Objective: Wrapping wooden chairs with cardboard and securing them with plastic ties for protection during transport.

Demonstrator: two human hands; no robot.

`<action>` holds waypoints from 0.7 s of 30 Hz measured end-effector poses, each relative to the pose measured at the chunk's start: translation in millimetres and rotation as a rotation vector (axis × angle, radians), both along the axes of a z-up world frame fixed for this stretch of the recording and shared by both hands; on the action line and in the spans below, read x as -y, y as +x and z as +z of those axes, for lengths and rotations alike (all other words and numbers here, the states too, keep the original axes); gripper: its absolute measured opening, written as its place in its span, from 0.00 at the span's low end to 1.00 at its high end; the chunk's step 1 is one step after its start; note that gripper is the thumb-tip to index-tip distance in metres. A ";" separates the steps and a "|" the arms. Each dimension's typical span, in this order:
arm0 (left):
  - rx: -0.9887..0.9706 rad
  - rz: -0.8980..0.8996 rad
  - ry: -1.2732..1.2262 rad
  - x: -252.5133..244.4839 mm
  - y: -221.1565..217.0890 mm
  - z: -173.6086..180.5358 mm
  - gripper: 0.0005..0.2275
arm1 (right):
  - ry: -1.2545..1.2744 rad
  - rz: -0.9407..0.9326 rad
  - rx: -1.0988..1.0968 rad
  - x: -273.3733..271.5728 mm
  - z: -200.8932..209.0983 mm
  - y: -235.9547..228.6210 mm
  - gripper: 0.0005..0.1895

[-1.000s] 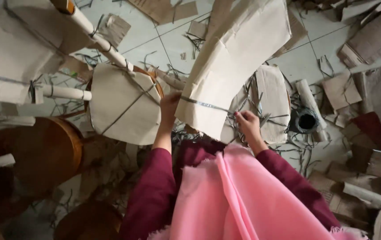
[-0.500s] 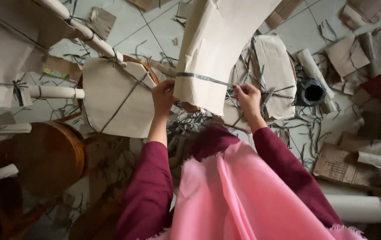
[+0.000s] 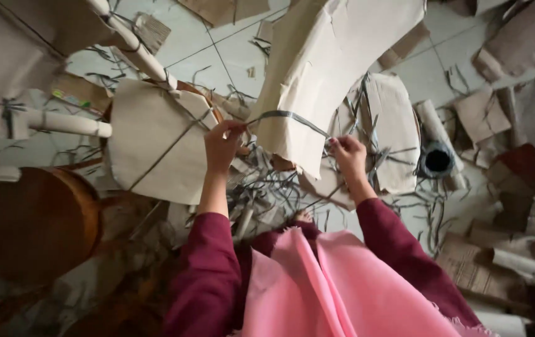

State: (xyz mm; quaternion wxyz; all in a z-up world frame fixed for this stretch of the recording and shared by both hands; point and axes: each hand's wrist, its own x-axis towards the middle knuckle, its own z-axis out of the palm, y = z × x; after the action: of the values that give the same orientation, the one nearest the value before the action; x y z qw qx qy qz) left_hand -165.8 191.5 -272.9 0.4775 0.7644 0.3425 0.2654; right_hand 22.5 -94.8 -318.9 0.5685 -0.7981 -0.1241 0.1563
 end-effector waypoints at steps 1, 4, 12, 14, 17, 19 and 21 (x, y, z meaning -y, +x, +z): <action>0.010 0.007 -0.002 5.0 -0.4 -3.2 0.03 | -0.002 0.007 0.010 2.1 -9.3 -0.2 0.06; 0.056 0.059 -0.241 9.6 5.8 -16.4 0.05 | 0.000 0.038 0.044 -2.3 -33.4 1.3 0.06; 0.387 -0.058 0.371 -13.8 13.4 -33.4 0.06 | 0.083 0.062 0.009 -19.0 -98.3 -1.6 0.06; 0.410 -0.059 0.422 -19.5 15.9 -38.7 0.04 | 0.074 0.093 0.036 -17.6 -89.5 5.0 0.07; 0.432 -0.097 0.515 -25.9 18.5 -35.9 0.04 | 0.045 0.128 0.086 -8.5 -93.3 21.2 0.07; 0.442 -0.138 0.564 -28.9 20.9 -36.7 0.05 | 0.033 0.125 0.118 -3.6 -90.6 27.6 0.07; 0.389 -0.130 0.683 -31.5 16.8 -45.4 0.05 | 0.126 0.130 0.155 -2.6 -78.0 21.5 0.09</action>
State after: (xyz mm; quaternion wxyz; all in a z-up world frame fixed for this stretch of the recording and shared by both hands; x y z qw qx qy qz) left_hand -149.0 223.0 -318.3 0.2676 0.8348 0.0884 0.4730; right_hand 44.0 -92.2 -396.9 0.5951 -0.7606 -0.2287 0.1227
